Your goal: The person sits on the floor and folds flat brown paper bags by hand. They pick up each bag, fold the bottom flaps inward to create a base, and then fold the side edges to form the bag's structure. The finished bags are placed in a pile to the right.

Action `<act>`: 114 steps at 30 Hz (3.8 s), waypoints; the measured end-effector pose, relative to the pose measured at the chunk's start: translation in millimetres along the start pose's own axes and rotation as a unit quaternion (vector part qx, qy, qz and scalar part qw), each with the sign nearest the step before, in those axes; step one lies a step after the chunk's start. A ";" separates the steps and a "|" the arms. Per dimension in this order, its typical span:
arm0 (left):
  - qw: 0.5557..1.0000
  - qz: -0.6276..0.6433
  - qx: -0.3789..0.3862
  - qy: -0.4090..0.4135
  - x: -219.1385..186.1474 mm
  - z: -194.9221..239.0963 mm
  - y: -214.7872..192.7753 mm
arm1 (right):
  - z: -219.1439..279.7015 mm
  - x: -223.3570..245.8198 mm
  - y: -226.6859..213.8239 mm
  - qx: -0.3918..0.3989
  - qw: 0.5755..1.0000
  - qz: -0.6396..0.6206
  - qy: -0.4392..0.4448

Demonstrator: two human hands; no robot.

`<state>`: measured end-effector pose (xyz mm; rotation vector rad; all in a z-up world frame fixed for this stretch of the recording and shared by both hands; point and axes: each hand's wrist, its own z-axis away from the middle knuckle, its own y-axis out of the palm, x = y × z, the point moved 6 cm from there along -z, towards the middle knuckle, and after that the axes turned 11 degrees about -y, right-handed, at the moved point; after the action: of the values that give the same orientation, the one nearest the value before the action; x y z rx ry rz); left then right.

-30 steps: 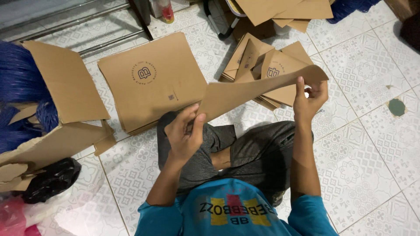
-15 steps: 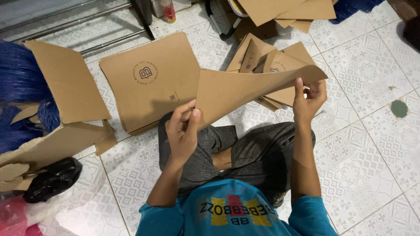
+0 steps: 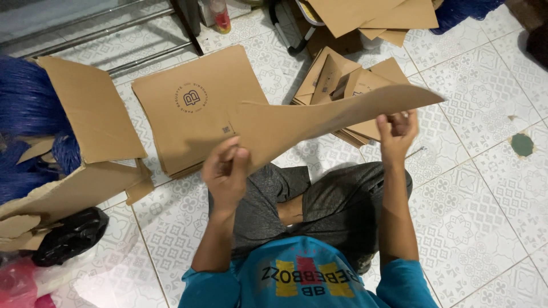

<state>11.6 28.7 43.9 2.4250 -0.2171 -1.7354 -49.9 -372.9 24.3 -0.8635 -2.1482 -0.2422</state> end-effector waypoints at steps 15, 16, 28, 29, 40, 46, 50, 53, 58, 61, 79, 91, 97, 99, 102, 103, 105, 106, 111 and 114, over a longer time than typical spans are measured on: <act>0.950 0.042 -0.115 -0.288 85.3 -77.6 -71.9 | 21.6 -52.3 83.6 0.200 0.955 -0.146 0.167; 0.949 0.042 -0.123 -0.287 98.6 -71.9 -79.6 | 22.8 -59.3 87.6 0.207 0.953 -0.148 0.167; 0.953 0.030 0.025 -0.302 190.1 -43.7 -99.4 | 33.3 -89.2 104.5 0.090 0.918 -0.210 0.325; 0.955 0.043 0.029 -0.291 186.2 -45.3 -99.0 | 35.2 -92.3 105.7 0.093 0.916 -0.218 0.325; 0.959 0.070 0.042 -0.271 175.9 -46.7 -107.9 | 32.4 -76.4 115.8 0.099 0.914 -0.223 0.324; 0.960 0.095 0.038 -0.260 186.3 -45.3 -117.5 | 25.3 -64.9 122.8 0.129 0.920 -0.204 0.310; 0.960 0.114 0.042 -0.251 182.2 -45.6 -117.2 | 25.4 -63.6 123.4 0.146 0.920 -0.196 0.307; 0.962 0.110 0.045 -0.247 171.1 -47.4 -113.3 | 20.7 -54.7 125.8 0.160 0.920 -0.190 0.302; 0.965 0.089 0.050 -0.240 163.5 -47.0 -112.4 | 15.8 -46.0 129.9 0.179 0.922 -0.174 0.295; 0.966 0.091 0.047 -0.236 158.3 -46.1 -111.2 | 13.8 -39.1 132.7 0.185 0.925 -0.169 0.287; 0.966 0.069 0.047 -0.244 154.8 -43.7 -118.5 | 23.0 -61.7 132.0 0.252 0.923 -0.133 0.257; 0.937 0.015 -0.010 -0.350 157.9 -35.5 -134.2 | -2.9 -67.0 181.7 0.243 0.935 -0.143 0.215; 0.923 0.044 -0.059 -0.378 184.2 -32.0 -145.4 | -100.1 -169.5 154.7 -0.040 0.918 -0.077 0.387; 0.926 0.020 -0.066 -0.372 191.0 -27.7 -150.5 | -151.9 -193.5 161.4 -0.098 0.895 -0.214 0.379; 0.931 -0.011 -0.073 -0.357 204.5 -25.0 -164.1 | -200.2 -257.1 163.7 -0.050 0.869 -0.308 0.384; 0.932 -0.011 -0.078 -0.355 200.4 -24.9 -167.5 | -207.5 -287.3 159.6 -0.045 0.868 -0.311 0.384; 0.922 -0.058 -0.085 -0.374 194.4 -23.1 -173.5 | -230.8 -346.5 142.4 -0.187 0.834 -0.421 0.305; 0.922 -0.057 -0.091 -0.371 191.0 -22.1 -179.1 | -217.5 -408.2 125.2 -0.181 0.833 -0.424 0.306; 0.900 -0.162 -0.125 -0.386 196.4 -6.3 -210.6 | -245.8 -504.5 94.4 -0.316 0.851 -0.327 0.263; 0.897 -0.094 -0.181 -0.392 180.6 -1.5 -215.3 | -254.3 -434.7 86.2 -0.407 0.799 -0.385 0.217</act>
<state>77.1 202.3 -167.2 1.4254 0.2501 -2.4862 358.1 -636.2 -134.9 -0.2263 -1.7928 -1.6983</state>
